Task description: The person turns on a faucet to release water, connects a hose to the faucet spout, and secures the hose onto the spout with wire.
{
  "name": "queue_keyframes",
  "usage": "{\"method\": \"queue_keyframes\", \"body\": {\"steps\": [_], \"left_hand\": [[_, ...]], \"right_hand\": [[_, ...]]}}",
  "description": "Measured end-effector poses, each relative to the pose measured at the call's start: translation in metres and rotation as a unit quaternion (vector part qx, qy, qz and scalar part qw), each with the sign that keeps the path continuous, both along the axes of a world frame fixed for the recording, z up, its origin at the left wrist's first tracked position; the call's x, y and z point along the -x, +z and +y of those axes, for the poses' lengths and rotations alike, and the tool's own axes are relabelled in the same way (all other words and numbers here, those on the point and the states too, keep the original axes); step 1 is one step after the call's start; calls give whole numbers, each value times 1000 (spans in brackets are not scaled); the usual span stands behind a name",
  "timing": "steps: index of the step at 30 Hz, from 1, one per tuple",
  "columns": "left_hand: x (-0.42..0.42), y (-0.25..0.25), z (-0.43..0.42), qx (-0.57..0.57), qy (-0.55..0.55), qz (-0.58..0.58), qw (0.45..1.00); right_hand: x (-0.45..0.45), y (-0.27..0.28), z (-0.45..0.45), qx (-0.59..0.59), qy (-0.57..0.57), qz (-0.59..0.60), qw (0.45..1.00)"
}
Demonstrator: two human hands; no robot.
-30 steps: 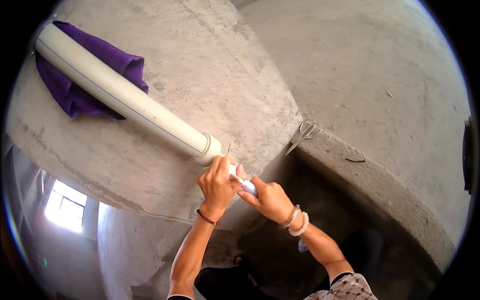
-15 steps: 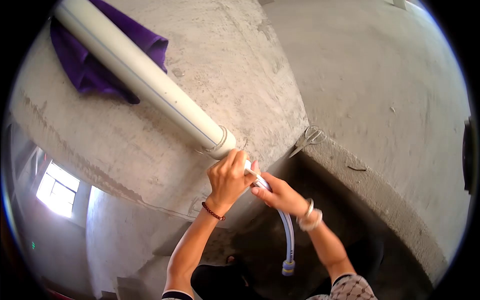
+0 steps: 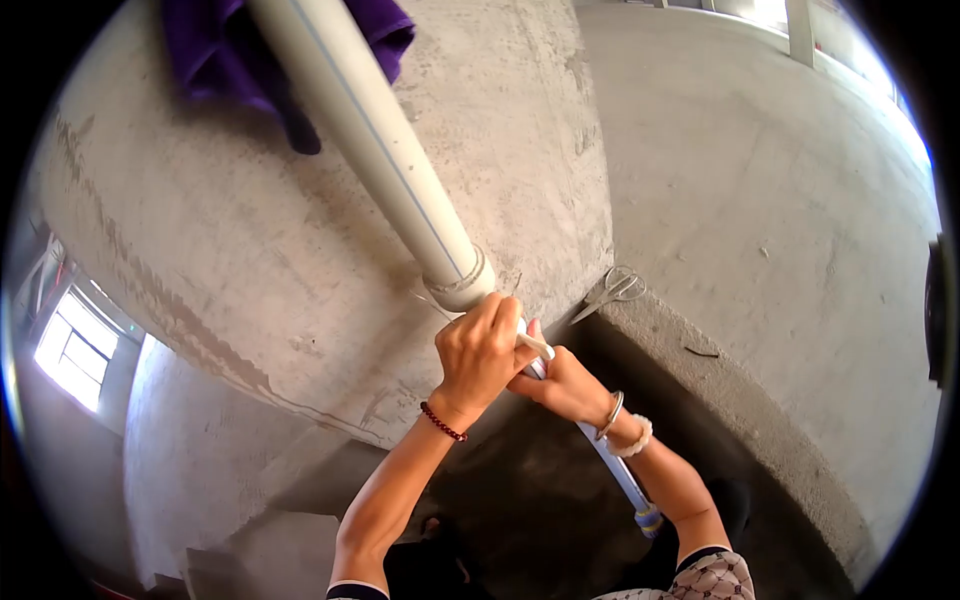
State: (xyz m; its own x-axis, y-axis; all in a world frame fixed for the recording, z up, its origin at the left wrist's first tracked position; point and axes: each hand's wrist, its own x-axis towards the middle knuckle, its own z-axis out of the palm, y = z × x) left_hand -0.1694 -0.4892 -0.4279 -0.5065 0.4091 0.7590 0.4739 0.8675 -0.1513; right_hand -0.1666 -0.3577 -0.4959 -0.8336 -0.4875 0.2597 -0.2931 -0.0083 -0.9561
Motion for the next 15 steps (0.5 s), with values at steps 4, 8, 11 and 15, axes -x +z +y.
{"method": "queue_keyframes", "body": {"steps": [4, 8, 11, 15], "left_hand": [[2, -2, -1, -31, -10, -24, 999], [2, 0, -2, -25, -33, -24, 999], [-1, 7, -2, -13, -33, -43, 998], [-6, 8, -2, -9, -32, -63, 997]], "right_hand": [[13, 17, 9, 62, 200, -263, 942], [16, 18, 14, 70, 243, -318, 914], [7, 19, 14, 75, 213, -240, 944], [3, 11, 27, 14, 196, -125, 973]]}}
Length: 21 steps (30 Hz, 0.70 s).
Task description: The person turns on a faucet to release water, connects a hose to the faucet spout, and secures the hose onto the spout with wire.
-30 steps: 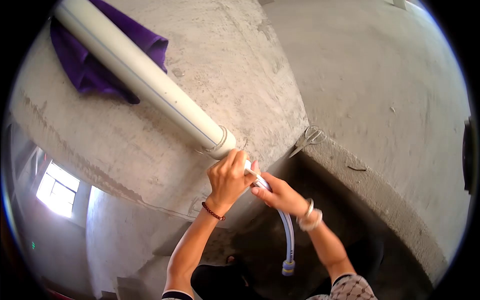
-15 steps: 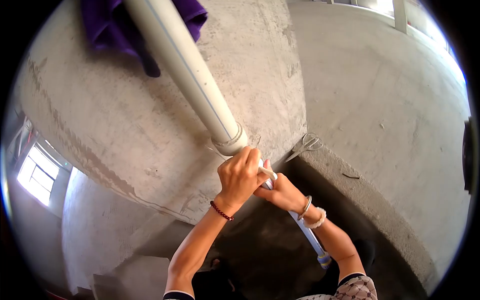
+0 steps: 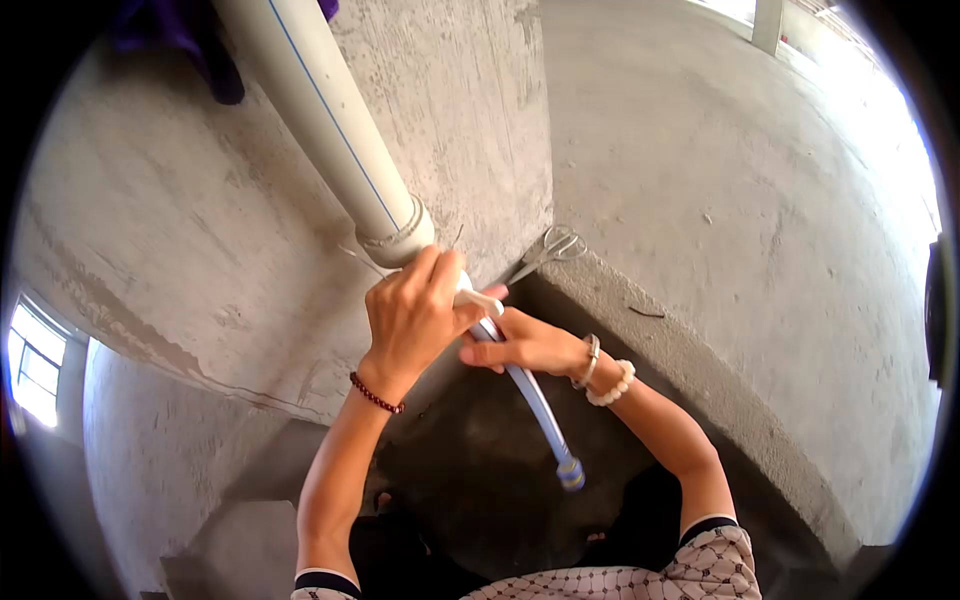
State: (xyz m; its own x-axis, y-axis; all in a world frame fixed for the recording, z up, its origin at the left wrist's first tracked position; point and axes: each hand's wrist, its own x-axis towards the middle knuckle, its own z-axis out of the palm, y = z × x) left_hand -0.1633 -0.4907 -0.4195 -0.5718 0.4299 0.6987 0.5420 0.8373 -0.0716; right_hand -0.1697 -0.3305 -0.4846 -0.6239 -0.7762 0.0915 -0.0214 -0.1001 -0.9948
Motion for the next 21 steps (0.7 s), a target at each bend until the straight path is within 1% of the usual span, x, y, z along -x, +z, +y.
{"method": "queue_keyframes", "body": {"steps": [1, 2, 3, 5, 6, 7, 9, 10, 11, 13, 14, 15, 16, 17, 18, 19, 21], "left_hand": [[-3, 0, -2, 4, -7, -6, 1000], [-8, 3, -3, -19, -21, -17, 999], [-9, 5, -7, -18, -15, -16, 1000], [-21, 5, -17, -110, -44, 46, 992], [-34, 4, -26, -147, -7, -28, 989], [-36, 0, -30, -144, -3, -24, 989], [-36, -14, -38, -198, 88, -55, 975], [-33, -15, -37, -197, 61, -40, 978], [-33, -12, -35, -196, 65, -36, 978], [-31, -8, -31, -166, 40, -79, 982], [-29, -7, -30, -155, 25, -82, 984], [-28, -9, -30, -161, 20, -93, 982], [-25, -14, -31, -153, 12, -63, 986], [-24, -19, -31, -145, 3, -35, 989], [-28, -21, -28, -155, 11, -31, 987], [-29, -22, -23, -175, -8, -47, 983], [-24, -19, -9, -245, -29, -98, 964]], "right_hand": [[0, -2, 4, -1, -17, 65, 998], [4, -3, 15, -107, 0, 121, 987], [6, -3, 24, -105, 6, 122, 987], [-4, -5, 39, -45, -83, 144, 985], [-7, -4, 42, -62, -108, 158, 979], [-15, -7, 39, -77, -139, 194, 968], [-35, -7, 21, -97, -215, 268, 934], [-39, -18, 7, -63, -257, 251, 931], [-40, -25, -5, -50, -298, 258, 918], [-45, -14, -23, -115, -361, 192, 905], [-45, -12, -28, -114, -359, 196, 905], [-44, -10, -32, -129, -386, 203, 891], [-42, -9, -36, -144, -411, 209, 876], [-39, -9, -38, -146, -409, 213, 875], [-35, -12, -39, -129, -414, 213, 876], [-32, -13, -38, -114, -419, 212, 876], [-28, -12, -34, -124, -405, 225, 877]]}}
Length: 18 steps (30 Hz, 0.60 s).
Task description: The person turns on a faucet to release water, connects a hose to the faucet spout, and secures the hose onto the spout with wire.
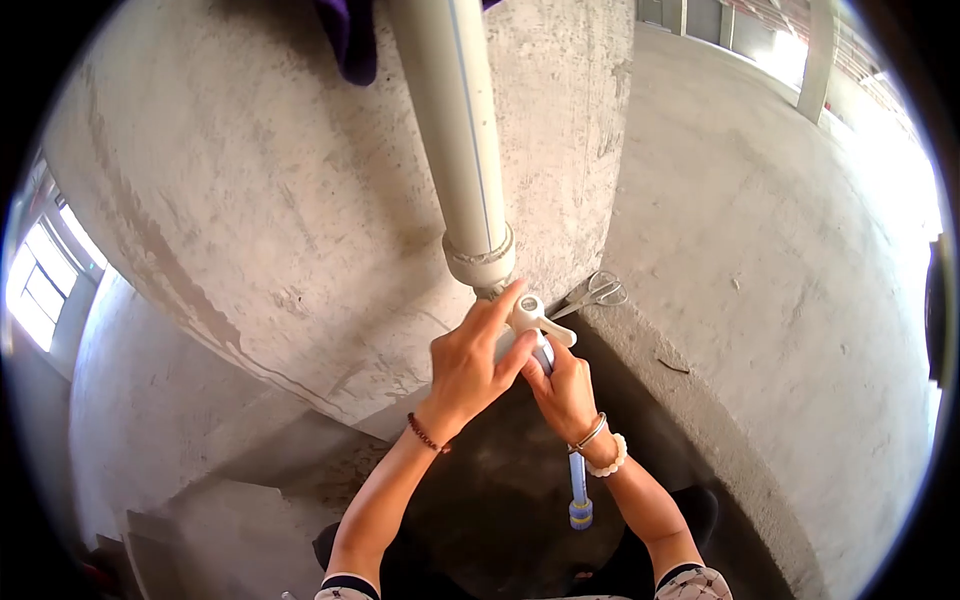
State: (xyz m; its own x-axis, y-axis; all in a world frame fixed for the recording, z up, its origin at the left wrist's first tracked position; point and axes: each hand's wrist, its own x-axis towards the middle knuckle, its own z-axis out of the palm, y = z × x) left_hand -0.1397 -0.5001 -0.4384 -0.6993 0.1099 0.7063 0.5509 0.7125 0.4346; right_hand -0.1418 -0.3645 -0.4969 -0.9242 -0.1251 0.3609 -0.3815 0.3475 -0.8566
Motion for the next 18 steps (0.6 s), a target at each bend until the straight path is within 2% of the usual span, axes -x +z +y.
{"method": "queue_keyframes", "body": {"steps": [3, 4, 6, 7, 8, 10, 12, 14, 16, 17, 18], "left_hand": [[17, -11, 3, -35, -10, -36, 999], [18, -12, 2, -41, -10, -36, 998], [17, -12, -1, -46, -6, -56, 997], [17, -12, -3, -52, -16, -64, 996], [17, -13, -4, -54, -14, -63, 996], [17, -15, -3, -50, -18, -61, 997], [10, -12, -3, -57, -20, -82, 995], [8, -13, -3, -63, -22, -96, 993], [-2, -20, -10, -154, -62, -10, 986], [-26, -16, -21, -301, -61, -253, 917], [-36, -21, -25, -472, -123, -273, 829]], "right_hand": [[11, 9, 13, -52, 79, -40, 995], [17, 2, 15, -28, 102, 11, 994], [28, 4, 15, -6, 206, -26, 978], [30, 9, 15, -8, 208, -29, 978], [31, 15, 16, 30, 267, -104, 958], [36, 20, 18, 63, 326, -179, 926], [38, 15, 23, 115, 387, -332, 852], [39, 17, 27, 133, 400, -352, 836], [39, 17, 39, 67, 391, -222, 891], [43, -5, 48, 76, 355, -123, 924], [30, 10, 52, 156, 298, -116, 935]]}}
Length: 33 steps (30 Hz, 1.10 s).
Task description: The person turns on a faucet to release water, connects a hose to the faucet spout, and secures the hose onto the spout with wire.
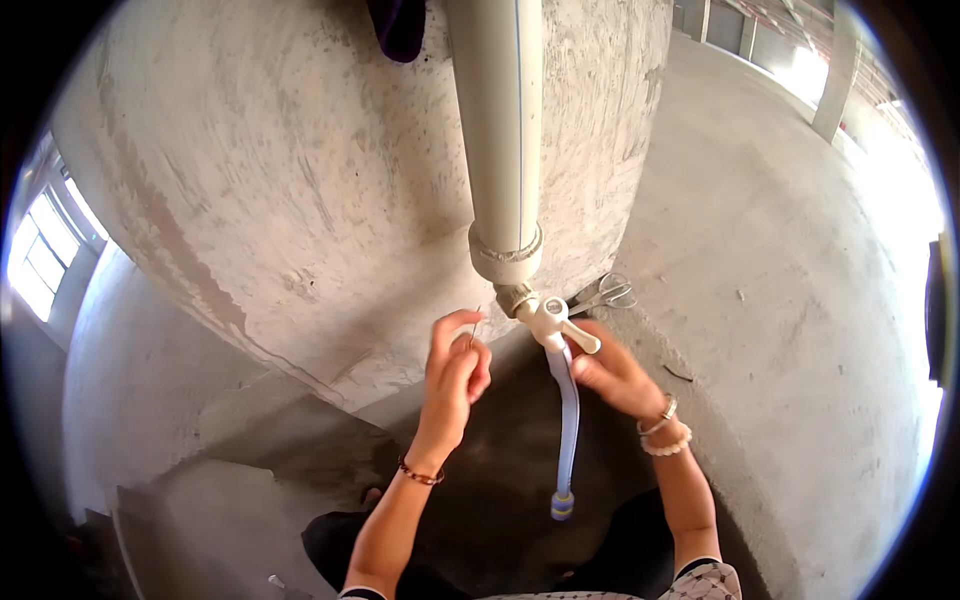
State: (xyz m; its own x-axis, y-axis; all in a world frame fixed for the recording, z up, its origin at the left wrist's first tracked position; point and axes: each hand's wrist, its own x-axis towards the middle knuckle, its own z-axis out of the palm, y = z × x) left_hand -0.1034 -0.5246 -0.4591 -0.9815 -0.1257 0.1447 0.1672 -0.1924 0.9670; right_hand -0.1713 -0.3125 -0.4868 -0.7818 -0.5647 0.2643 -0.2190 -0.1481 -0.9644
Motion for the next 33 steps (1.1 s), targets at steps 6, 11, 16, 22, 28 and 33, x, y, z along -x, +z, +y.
{"method": "queue_keyframes", "body": {"steps": [6, 11, 16, 22, 28, 33], "left_hand": [[-4, -35, 1, -451, -76, -84, 885], [-10, -59, 9, -558, -96, -81, 821], [-12, -46, 30, -542, -53, -43, 838], [-44, -21, 49, -468, -43, -34, 882], [-54, -10, 83, -423, -67, -25, 903], [-50, -23, 92, -433, -107, -5, 895]], "right_hand": [[-31, -14, 35, 42, -195, -92, 976], [-47, -22, 31, -14, -290, 28, 957], [-68, -5, 19, -64, -287, 265, 918], [-83, -4, 3, -113, -159, 143, 970], [-90, -8, -6, -65, -185, 124, 973], [-87, -12, 6, -79, -211, 125, 966]]}}
